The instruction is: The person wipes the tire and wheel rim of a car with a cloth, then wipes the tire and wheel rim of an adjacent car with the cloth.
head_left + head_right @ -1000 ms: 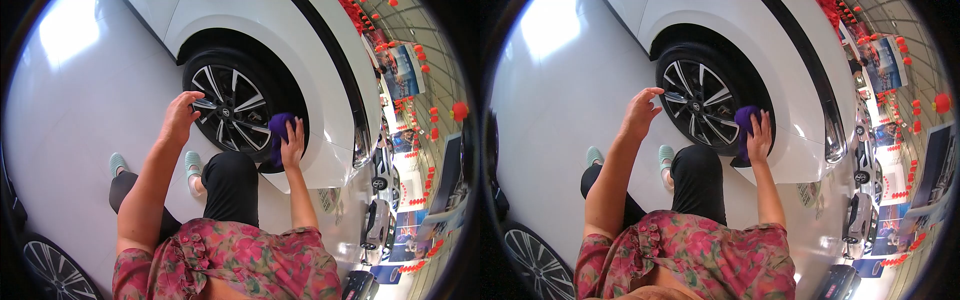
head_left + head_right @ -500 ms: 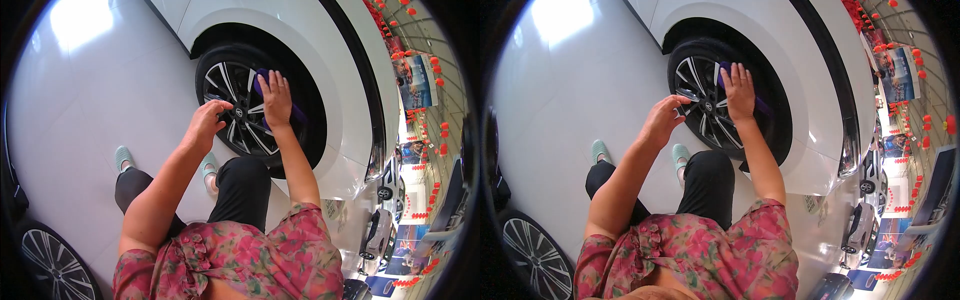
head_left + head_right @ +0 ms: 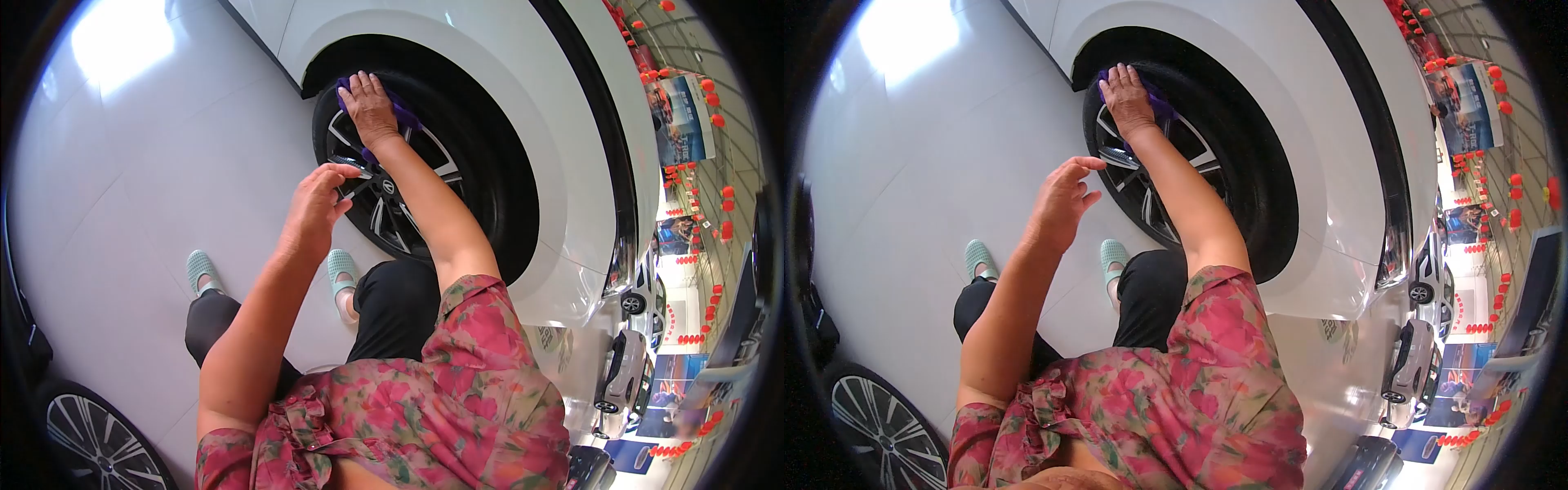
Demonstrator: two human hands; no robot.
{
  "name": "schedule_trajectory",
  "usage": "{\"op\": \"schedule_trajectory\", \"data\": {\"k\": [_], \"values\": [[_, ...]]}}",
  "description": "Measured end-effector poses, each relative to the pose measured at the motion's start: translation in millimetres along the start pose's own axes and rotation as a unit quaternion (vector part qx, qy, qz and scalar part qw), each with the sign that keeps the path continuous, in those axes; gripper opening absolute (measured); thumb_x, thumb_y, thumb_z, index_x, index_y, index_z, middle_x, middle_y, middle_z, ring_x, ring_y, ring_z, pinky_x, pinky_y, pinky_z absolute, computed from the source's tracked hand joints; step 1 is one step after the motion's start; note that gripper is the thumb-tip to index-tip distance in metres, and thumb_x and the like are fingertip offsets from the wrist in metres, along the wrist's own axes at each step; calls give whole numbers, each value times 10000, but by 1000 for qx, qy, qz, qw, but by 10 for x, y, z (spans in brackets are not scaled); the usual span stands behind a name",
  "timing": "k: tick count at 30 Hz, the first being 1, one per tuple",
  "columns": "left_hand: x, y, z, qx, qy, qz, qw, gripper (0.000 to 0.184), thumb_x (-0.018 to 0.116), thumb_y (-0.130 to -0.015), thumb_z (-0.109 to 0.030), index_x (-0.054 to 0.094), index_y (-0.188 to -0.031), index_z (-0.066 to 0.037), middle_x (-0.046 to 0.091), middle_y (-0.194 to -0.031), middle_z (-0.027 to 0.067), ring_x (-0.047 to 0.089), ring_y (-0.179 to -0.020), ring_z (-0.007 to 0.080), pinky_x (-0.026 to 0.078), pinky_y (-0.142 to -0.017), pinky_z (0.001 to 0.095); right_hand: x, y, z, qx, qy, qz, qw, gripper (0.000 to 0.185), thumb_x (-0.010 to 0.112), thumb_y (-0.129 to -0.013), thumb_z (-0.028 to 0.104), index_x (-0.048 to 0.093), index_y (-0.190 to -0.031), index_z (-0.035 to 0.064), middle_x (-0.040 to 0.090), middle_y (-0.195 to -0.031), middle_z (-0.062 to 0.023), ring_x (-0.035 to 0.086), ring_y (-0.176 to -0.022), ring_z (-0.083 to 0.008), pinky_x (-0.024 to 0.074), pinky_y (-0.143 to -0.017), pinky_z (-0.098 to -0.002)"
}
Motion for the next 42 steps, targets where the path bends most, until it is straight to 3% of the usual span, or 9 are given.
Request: {"op": "schedule_trajectory", "data": {"k": [4,9,15,25,27,33,35,36,42], "values": [[-89,-61,-14,17,3,5,1000,224,512,-900,-204,653,-1039,-98,283,-701,-83,332,-658,29,414,-870,303,-238,136,-152,-14,-63,-21,998,372,520,-879,129,637,-1232,153,568,-1304,-103,485,-1284,-263,311,-1138,-399],[-26,-43,-33,11,-6,-16,1000,229,507,-912,-212,663,-1018,-82,308,-730,-63,347,-670,39,449,-827,286,-1197,745,-558,94,-148,-84,981,384,543,-850,82,649,-1216,131,567,-1296,-112,492,-1270,-279,368,-1095,-401],[-26,-38,6,6,7,-3,1000,213,522,-911,-196,666,-1014,-79,317,-753,-56,355,-682,56,462,-831,302,-1763,1964,-563,111,-89,12,990,421,552,-841,31,646,-1232,159,561,-1323,-77,487,-1285,-250,377,-1097,-392],[-161,21,-56,24,21,-13,999,208,562,-900,-194,671,-1026,-70,321,-777,-45,341,-674,71,449,-857,315,-1718,3503,-206,150,-89,136,975,430,565,-830,20,639,-1220,186,549,-1333,-50,492,-1261,-235,376,-1100,-394],[-131,57,-91,24,18,-19,999,209,569,-898,-196,673,-1026,-68,325,-777,-43,340,-669,73,450,-856,315,-1778,3458,-202,171,-120,141,968,441,567,-824,7,639,-1220,188,550,-1328,-53,500,-1247,-244,384,-1091,-404],[-116,-3,3,31,32,5,999,207,584,-893,-209,679,-1006,-64,359,-798,-38,369,-697,64,451,-835,304,-2132,2662,-598,213,-89,-63,971,587,657,-762,-53,590,-1300,170,506,-1367,-108,475,-1268,-339,411,-1058,-445],[-96,-11,25,22,35,16,999,210,573,-892,-220,679,-996,-71,366,-812,-37,375,-709,61,450,-832,298,-2201,2337,-720,251,-99,-44,962,633,702,-744,-31,553,-1333,146,476,-1395,-120,463,-1283,-352,407,-1063,-446],[-102,-15,22,21,37,19,999,212,568,-891,-225,679,-991,-75,370,-819,-36,378,-716,60,450,-830,295,-2073,2249,-810,259,-97,-35,960,686,749,-735,41,509,-1370,142,465,-1407,-127,459,-1286,-357,395,-1075,-437],[45,30,84,8,26,27,999,189,526,-900,-200,678,-968,-110,442,-954,-27,406,-785,79,432,-855,311,-1754,2013,-969,293,-134,-61,945,694,756,-783,202,460,-1403,105,482,-1400,-192,500,-1235,-395,396,-1060,-454]]}}
Point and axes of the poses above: each hand's wrist, its own y-axis away from the middle knuckle, its own x-axis out of the palm, z = x × y, the point moved 3 cm from there along -y, towards the middle knuckle
